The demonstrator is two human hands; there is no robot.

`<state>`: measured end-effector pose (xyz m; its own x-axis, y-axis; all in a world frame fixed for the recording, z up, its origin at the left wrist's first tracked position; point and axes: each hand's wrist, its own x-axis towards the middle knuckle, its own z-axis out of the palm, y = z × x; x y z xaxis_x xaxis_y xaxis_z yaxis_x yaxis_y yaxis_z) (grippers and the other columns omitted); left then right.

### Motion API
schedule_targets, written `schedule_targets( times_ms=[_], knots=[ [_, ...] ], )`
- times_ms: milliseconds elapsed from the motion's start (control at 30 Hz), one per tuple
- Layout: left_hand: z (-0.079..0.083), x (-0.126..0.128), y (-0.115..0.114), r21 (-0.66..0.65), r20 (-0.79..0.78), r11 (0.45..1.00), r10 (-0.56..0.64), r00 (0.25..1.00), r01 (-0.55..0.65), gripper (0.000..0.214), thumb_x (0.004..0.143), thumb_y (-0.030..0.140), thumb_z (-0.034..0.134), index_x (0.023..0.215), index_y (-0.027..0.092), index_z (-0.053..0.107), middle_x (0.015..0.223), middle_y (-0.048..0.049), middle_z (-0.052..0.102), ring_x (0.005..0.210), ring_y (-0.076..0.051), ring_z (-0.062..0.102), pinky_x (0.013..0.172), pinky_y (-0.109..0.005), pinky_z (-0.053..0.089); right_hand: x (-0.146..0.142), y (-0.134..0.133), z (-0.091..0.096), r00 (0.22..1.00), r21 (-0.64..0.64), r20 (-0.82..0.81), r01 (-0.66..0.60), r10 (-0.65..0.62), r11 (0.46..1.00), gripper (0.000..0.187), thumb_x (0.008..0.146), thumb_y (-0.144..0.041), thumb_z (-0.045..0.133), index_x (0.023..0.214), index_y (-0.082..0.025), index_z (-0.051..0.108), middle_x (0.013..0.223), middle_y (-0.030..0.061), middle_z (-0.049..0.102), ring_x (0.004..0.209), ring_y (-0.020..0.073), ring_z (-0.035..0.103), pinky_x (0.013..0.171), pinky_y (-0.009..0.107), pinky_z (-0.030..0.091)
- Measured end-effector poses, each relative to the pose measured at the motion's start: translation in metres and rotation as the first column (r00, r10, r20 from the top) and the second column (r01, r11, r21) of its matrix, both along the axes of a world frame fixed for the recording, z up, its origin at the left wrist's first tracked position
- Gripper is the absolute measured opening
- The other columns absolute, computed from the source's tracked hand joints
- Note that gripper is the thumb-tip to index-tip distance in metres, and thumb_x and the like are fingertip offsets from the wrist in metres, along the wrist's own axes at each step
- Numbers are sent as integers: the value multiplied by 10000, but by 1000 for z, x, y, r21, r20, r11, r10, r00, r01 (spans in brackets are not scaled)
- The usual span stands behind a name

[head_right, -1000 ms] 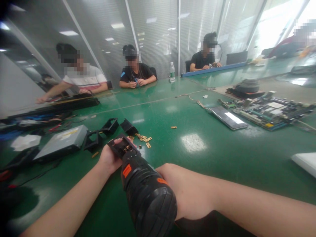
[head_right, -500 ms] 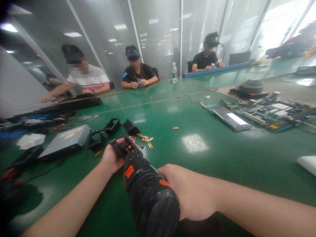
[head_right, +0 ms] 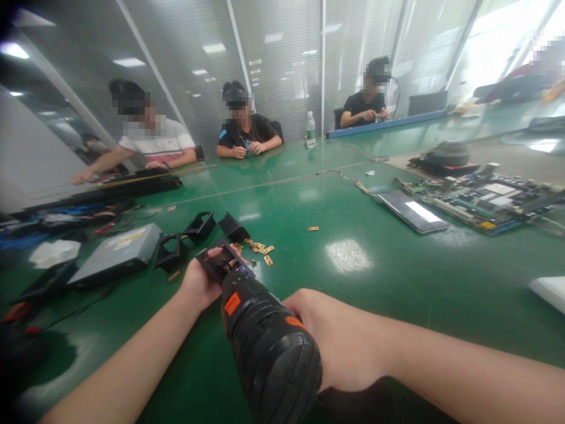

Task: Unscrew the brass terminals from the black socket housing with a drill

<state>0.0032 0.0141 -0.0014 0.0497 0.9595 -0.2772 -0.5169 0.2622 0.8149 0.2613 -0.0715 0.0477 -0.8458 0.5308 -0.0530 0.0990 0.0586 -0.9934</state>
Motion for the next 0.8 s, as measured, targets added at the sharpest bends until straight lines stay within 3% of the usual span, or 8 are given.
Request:
schedule_targets(
  times_ms=[167,367,800],
  knots=[
    [0,0,0,-9,-2,1000,21,1000,-21,171,729,221,543,828,120,639,745,-102,677,702,-273,673,669,-436,564,-1,0,-2,1000,-14,14,1,-1,1000,140,643,-200,705,593,-170,578,601,-47,570,579,145,539,560,260,435],
    [2,1,-1,-4,-2,1000,15,1000,-15,151,740,217,528,803,128,633,731,-97,668,703,-274,671,666,-442,563,-1,1,-2,1000,-9,20,17,-16,1000,217,624,-225,754,604,-159,548,626,-44,515,618,137,505,551,234,397],
    [0,-1,0,1,0,1000,-2,1000,2,181,758,240,524,812,118,646,757,-109,680,697,-272,670,662,-437,561,0,2,-4,1000,-17,-10,-13,13,1000,147,615,-118,762,601,-146,618,602,-65,534,588,121,503,533,224,388]
  ],
)
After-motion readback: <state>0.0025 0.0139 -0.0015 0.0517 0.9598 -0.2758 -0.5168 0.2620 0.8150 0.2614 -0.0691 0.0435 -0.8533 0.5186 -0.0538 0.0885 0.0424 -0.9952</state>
